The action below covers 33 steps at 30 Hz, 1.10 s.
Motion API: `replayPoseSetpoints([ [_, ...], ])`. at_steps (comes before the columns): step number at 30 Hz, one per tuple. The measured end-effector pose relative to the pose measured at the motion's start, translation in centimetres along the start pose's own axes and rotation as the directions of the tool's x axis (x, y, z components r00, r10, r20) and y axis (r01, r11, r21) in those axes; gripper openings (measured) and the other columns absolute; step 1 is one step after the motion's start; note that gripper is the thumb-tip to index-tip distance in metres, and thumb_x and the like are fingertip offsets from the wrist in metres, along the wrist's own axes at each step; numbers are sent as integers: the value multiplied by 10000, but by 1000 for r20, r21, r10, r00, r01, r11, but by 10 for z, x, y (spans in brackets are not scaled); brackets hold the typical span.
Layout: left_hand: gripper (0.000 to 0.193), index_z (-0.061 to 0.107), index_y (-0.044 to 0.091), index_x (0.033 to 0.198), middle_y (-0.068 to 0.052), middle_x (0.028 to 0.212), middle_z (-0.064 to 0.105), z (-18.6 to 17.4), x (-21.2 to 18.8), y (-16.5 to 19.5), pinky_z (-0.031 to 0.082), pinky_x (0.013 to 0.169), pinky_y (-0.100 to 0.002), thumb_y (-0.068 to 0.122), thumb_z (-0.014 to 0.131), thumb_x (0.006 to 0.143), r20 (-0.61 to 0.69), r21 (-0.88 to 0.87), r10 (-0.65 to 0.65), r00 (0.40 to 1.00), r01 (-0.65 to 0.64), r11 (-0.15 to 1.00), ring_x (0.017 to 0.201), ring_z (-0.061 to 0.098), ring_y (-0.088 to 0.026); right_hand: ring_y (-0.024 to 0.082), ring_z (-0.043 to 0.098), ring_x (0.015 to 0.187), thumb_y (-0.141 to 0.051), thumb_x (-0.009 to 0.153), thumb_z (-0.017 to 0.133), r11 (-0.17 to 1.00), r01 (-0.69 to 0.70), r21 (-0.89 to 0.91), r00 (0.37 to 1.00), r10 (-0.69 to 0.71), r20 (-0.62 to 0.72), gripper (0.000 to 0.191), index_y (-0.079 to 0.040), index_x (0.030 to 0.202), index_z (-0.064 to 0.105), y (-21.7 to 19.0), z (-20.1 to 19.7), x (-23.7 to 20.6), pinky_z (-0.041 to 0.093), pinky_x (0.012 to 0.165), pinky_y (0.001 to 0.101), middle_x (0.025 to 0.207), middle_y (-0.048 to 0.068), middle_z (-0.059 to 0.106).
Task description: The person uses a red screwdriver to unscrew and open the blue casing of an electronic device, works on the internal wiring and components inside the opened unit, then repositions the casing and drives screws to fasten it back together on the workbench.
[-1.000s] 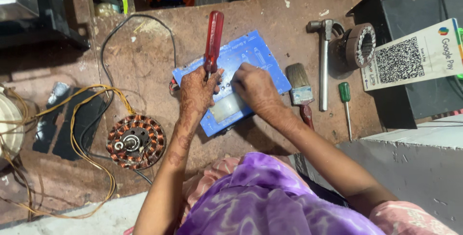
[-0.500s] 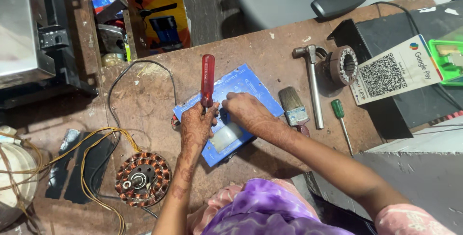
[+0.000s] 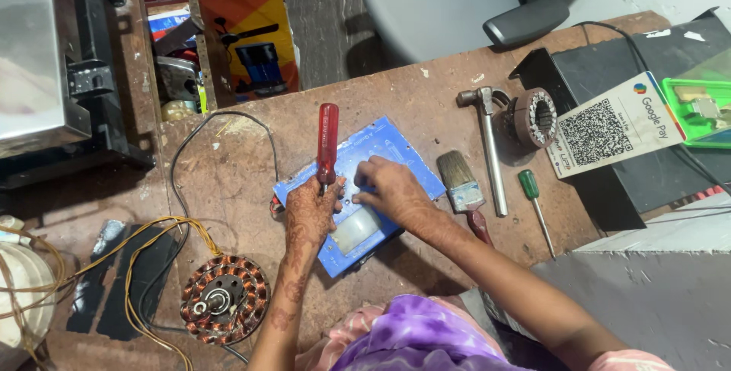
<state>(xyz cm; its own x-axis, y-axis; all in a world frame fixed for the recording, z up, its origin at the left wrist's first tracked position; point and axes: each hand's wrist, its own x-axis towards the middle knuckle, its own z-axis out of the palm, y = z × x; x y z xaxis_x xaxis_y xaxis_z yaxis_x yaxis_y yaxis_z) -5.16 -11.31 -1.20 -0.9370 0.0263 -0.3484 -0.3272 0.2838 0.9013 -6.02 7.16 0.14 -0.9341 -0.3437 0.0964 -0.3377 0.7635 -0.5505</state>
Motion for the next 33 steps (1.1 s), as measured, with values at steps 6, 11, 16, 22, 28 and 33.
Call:
replayPoseSetpoints([
  [6,296,735,55,1039,-14,722,700,1,0,2,469,392,-247,324,730,914,2,-30,-8,1000,8,1000,489,576,-66,218,699,731,-150,745,863,956,-271,116,957,254,142,223,-80,839,674,16,1,8,572,686,357,800,59,689],
  [11,298,736,50,1014,-7,701,686,1,1,1,458,377,-242,332,730,916,11,-57,-9,1000,9,998,462,561,-47,251,678,772,-111,774,850,999,33,8,989,-34,142,212,-77,877,669,18,-5,11,566,704,388,849,97,664],
  [16,295,730,52,1004,-20,679,678,4,7,-8,434,373,-248,334,731,916,10,-58,14,1000,-13,998,440,539,-74,231,711,757,-143,754,848,998,-35,45,994,30,108,269,-89,968,693,17,-6,2,584,702,369,927,82,672],
  [22,247,676,16,1047,-42,703,653,10,15,-21,504,526,-292,256,666,992,34,-75,331,943,-328,942,586,621,-132,153,734,824,-190,869,805,951,-215,224,977,205,65,239,-114,1088,748,13,-14,-4,608,775,305,967,60,744],
  [28,215,686,3,1143,-96,965,733,16,11,-7,575,770,-331,144,573,1027,148,-74,544,826,-539,839,862,715,-157,172,682,1145,-148,985,745,793,72,606,985,37,-166,549,-76,1484,528,-14,-70,-11,608,990,342,1246,91,681],
  [33,203,729,22,1141,-103,974,771,16,7,16,586,791,-336,102,649,973,143,-47,513,846,-512,858,870,741,-180,176,713,1120,-126,930,797,874,155,461,965,-35,-259,576,-30,1430,529,-44,-90,-7,636,962,329,1208,103,703],
])
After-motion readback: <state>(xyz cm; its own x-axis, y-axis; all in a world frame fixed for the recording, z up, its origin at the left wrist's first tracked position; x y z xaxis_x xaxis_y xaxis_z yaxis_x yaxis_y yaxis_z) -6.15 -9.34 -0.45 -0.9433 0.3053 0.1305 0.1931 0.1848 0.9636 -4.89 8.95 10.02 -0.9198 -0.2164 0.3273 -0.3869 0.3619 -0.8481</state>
